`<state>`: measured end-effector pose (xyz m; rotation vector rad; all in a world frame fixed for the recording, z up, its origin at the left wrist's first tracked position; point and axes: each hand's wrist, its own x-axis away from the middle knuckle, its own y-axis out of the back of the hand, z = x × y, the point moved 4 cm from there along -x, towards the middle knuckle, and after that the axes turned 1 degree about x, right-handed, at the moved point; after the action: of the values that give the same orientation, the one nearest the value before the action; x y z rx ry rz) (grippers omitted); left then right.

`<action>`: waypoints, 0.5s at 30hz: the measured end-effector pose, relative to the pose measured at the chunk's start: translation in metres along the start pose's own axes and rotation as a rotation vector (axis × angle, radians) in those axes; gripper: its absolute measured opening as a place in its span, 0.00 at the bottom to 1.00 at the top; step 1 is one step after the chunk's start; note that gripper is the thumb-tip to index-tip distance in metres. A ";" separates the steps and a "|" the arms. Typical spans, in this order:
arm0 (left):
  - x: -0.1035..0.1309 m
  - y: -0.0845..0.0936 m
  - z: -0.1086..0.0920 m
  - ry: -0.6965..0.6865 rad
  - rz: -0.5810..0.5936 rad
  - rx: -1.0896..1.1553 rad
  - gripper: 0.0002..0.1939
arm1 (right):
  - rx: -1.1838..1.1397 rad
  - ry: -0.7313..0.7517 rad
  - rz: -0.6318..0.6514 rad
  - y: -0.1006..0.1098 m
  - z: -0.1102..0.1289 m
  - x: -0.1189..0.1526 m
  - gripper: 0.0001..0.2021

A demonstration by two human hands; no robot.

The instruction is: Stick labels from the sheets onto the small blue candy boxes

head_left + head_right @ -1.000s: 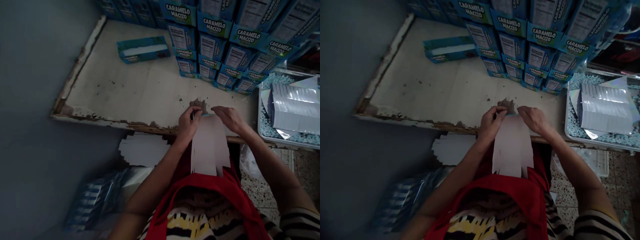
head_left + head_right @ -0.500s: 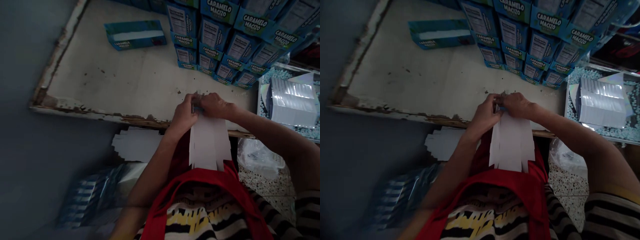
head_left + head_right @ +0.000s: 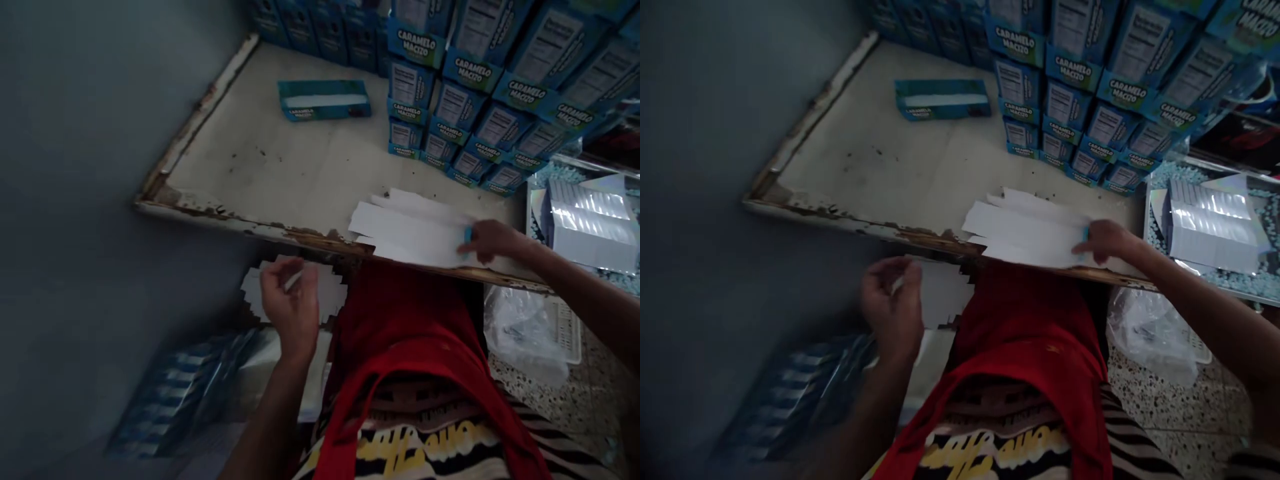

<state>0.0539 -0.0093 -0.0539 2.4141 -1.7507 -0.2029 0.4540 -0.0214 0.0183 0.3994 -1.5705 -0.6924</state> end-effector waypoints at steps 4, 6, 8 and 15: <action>0.014 -0.036 0.010 0.282 0.209 0.122 0.30 | 0.189 -0.049 -0.257 0.021 0.003 0.036 0.37; 0.020 -0.062 0.006 0.404 0.351 0.106 0.33 | 0.206 -0.029 -0.552 0.049 0.022 0.027 0.32; 0.023 -0.082 -0.002 0.466 0.412 0.113 0.35 | 0.161 0.164 -0.619 0.067 0.053 -0.004 0.29; -0.004 -0.117 -0.020 0.259 0.310 0.320 0.30 | 0.099 0.459 -0.451 0.092 0.102 -0.049 0.27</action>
<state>0.1653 0.0311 -0.0578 2.1868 -2.1227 0.4361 0.3737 0.0987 0.0387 0.9359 -1.0855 -0.7974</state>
